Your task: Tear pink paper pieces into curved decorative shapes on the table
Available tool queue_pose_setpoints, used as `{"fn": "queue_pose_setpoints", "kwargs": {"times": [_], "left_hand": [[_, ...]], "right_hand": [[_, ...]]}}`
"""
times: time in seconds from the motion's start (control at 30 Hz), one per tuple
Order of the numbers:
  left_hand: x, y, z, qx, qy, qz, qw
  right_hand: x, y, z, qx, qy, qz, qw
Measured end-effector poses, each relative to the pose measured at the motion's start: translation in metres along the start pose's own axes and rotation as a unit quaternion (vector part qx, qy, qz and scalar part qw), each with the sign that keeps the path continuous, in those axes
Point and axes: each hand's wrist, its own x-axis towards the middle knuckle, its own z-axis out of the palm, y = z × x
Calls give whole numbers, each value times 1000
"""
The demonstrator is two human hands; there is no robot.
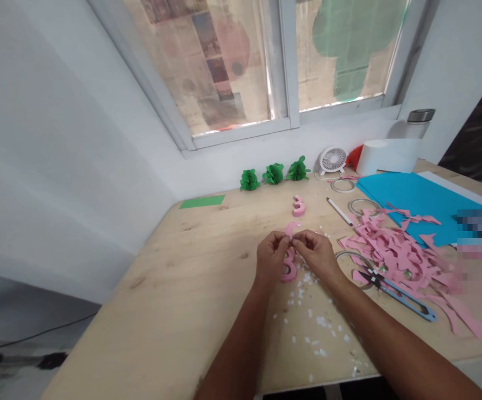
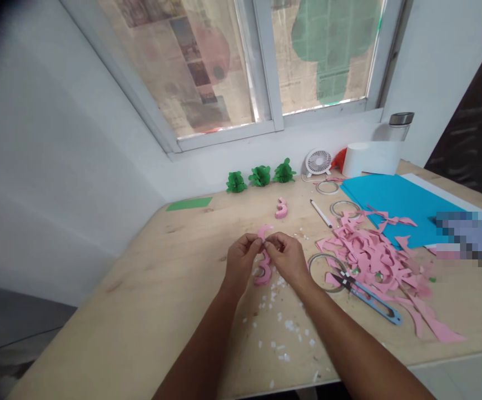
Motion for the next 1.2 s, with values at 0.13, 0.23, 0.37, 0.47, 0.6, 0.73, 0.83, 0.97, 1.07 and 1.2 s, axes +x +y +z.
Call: {"fn": "queue_pose_setpoints", "kwargs": {"times": [0.13, 0.23, 0.37, 0.47, 0.6, 0.73, 0.83, 0.97, 1.07, 1.2], "left_hand": [[0, -3, -2, 36, -4, 21, 999], [-1, -2, -2, 66, -2, 31, 997], [-3, 3, 0, 100, 9, 40, 994], [-4, 7, 0, 108, 10, 43, 993], [-5, 9, 1, 99, 19, 39, 994], [-3, 7, 0, 77, 32, 29, 996], [-1, 5, -1, 43, 41, 7, 998], [1, 8, -1, 10, 57, -18, 998], [1, 11, 0, -7, 63, -28, 998], [2, 8, -1, -18, 61, -36, 997]], "right_hand": [[0, 1, 0, -8, 6, -3, 1000], [-1, 1, 1, -37, 19, -9, 999], [-3, -2, 0, -70, 28, -21, 997], [-4, -5, 0, -96, 34, -25, 994], [-5, -8, 0, -120, 37, -25, 992], [-5, -10, 0, -133, 41, -24, 990], [-5, -11, -1, -141, 47, -25, 989], [-5, -9, -3, -184, 47, -9, 982], [-4, -6, -3, -202, 39, 10, 979], [-3, -2, -4, -208, 35, 7, 978]]}}
